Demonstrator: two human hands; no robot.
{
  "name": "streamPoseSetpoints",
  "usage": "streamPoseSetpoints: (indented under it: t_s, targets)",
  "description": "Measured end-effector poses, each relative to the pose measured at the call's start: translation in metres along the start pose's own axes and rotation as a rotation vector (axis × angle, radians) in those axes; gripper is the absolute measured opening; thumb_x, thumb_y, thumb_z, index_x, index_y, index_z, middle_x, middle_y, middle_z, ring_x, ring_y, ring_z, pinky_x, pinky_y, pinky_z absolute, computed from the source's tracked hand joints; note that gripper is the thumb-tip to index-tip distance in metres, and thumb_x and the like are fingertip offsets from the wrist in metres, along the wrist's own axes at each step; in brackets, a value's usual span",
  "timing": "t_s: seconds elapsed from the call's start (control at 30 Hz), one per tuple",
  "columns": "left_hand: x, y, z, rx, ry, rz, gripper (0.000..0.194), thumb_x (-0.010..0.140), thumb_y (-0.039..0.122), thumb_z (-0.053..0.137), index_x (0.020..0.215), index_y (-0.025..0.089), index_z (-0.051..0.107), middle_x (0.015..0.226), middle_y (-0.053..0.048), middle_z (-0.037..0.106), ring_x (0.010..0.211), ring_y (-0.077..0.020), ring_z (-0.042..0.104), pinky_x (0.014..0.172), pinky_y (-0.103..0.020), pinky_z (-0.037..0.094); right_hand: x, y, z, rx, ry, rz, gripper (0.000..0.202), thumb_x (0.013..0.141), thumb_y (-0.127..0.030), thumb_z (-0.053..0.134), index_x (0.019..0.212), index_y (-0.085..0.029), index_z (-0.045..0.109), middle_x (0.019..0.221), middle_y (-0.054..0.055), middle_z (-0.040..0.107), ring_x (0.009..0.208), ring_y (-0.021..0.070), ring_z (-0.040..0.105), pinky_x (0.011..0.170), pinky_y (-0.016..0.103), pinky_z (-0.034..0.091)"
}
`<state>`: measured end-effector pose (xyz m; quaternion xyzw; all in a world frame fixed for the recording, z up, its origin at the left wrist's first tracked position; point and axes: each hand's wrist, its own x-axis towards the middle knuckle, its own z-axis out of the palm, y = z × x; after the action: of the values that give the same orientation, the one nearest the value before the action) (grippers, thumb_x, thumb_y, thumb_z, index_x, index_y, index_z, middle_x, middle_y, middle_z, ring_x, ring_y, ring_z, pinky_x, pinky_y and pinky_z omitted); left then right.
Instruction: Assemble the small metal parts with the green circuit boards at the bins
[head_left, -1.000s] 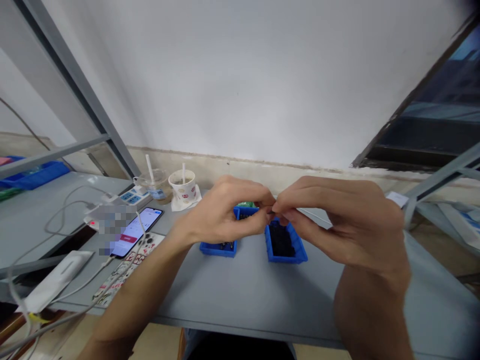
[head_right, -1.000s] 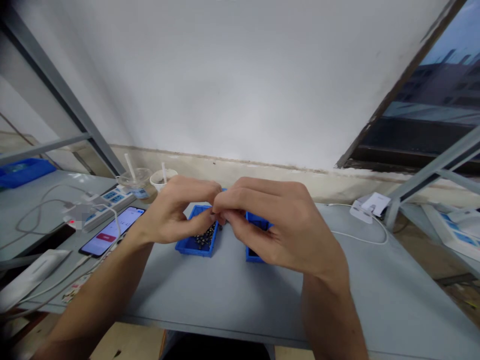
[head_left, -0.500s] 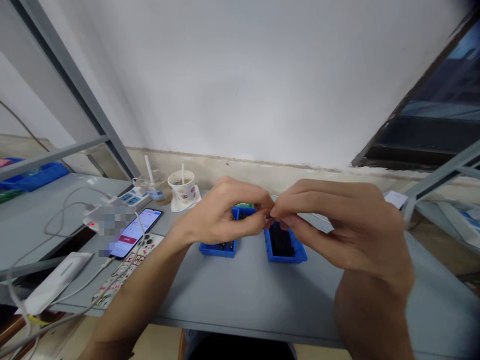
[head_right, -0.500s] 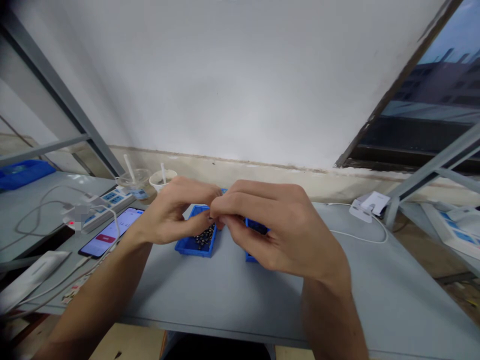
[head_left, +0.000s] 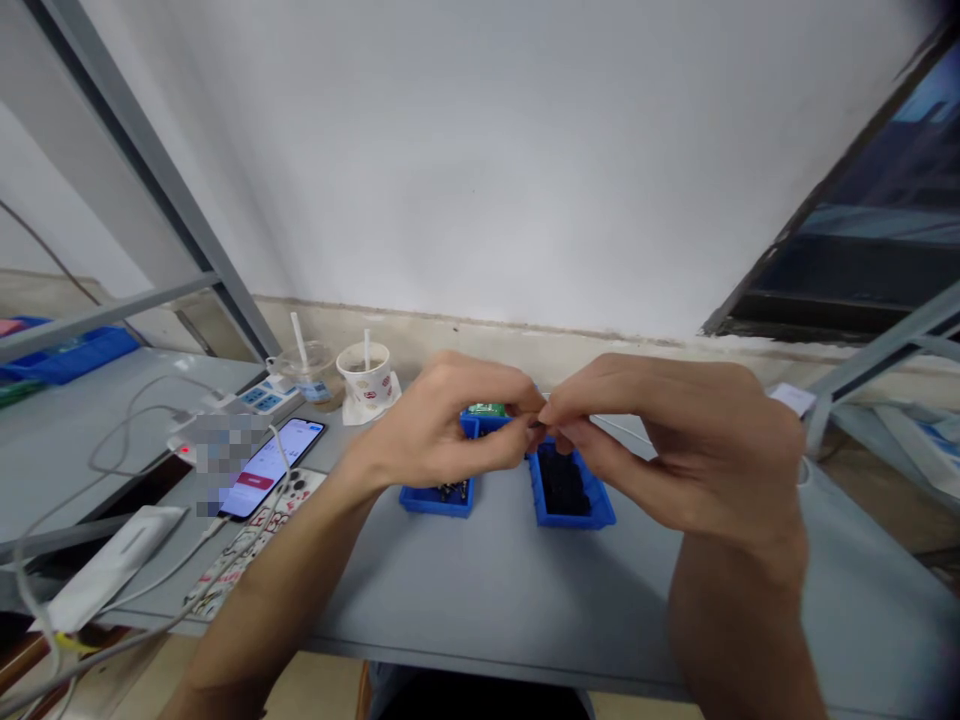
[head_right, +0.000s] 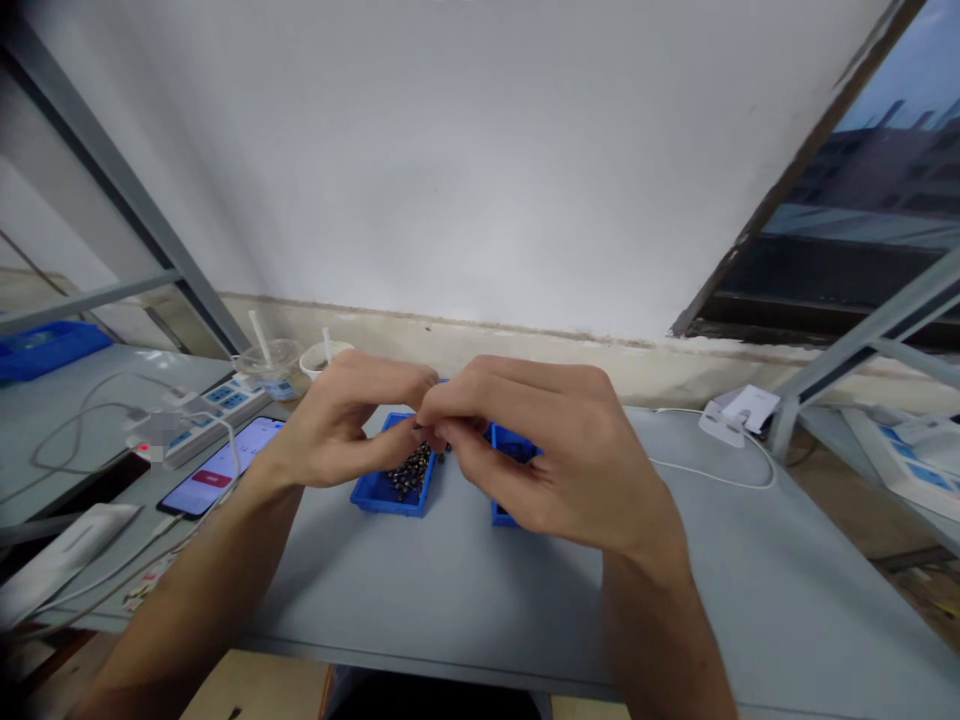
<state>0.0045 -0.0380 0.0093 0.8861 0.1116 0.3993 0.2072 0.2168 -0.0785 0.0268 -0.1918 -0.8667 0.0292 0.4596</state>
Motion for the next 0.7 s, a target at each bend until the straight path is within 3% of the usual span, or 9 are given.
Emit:
streamPoseSetpoints:
  t_s: [0.7]
  targets:
    - [0.0,-0.0017,-0.0009,-0.099,-0.052,-0.005,0.017,0.088,0.011,0.056,0.078,0.017,0.068,0.07,0.0,0.07,0.064,-0.0102,0.062,0.062,-0.021,0.05,-0.0009,-0.0053,-0.0039,0.011,-0.068,0.007,0.02,0.091,-0.007,0.062,0.1,-0.023,0.071,0.084,0.0,0.073,0.072,0.0124,0.068,0.063,0.023,0.054]
